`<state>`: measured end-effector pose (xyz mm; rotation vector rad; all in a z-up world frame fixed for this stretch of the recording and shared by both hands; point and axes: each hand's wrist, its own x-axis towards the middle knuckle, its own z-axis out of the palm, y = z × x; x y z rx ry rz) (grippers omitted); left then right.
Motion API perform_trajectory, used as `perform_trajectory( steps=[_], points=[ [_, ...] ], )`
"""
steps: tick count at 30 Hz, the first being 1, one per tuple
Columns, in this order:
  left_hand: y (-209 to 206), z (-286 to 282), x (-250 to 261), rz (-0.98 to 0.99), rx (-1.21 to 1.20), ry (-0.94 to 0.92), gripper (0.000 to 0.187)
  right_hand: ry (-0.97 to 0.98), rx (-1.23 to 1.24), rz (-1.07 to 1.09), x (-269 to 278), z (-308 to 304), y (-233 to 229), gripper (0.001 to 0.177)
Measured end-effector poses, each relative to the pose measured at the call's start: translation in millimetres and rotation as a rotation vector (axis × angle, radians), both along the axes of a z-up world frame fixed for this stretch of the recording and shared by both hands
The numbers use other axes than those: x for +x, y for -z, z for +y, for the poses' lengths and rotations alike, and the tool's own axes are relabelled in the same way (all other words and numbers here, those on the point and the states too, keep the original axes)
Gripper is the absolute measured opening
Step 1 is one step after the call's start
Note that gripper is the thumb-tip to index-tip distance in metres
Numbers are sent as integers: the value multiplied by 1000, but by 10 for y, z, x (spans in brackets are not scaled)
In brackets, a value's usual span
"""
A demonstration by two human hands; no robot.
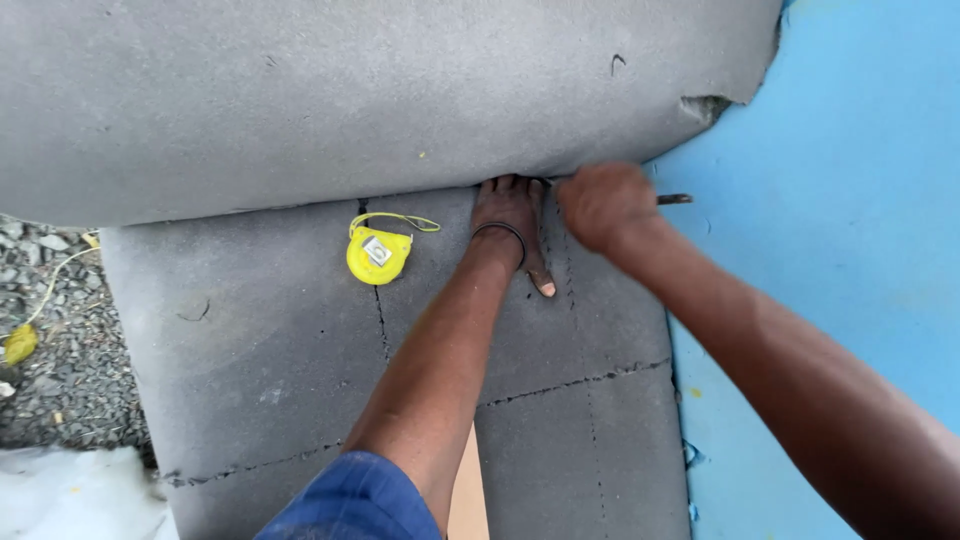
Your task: Cutting foam padding into sections using a manual blade for furniture upholstery.
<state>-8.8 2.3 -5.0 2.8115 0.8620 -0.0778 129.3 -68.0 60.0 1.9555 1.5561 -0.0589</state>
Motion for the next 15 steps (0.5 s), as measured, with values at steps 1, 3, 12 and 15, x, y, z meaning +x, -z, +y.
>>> perform_trajectory(
  steps=[1, 3, 12, 15],
  points=[
    [26, 113, 97, 114, -150, 77, 139, 78, -25, 89, 91, 59, -160, 36],
    [-20, 236, 126, 234, -295, 145, 170, 149, -45, 184, 190, 198, -288, 30],
    [79, 98, 165, 77, -144, 193, 117, 394, -92, 213, 639, 172, -84, 39],
    [-93, 172, 4, 187, -190, 176, 111, 362, -108, 242, 386, 389, -163, 38]
  ],
)
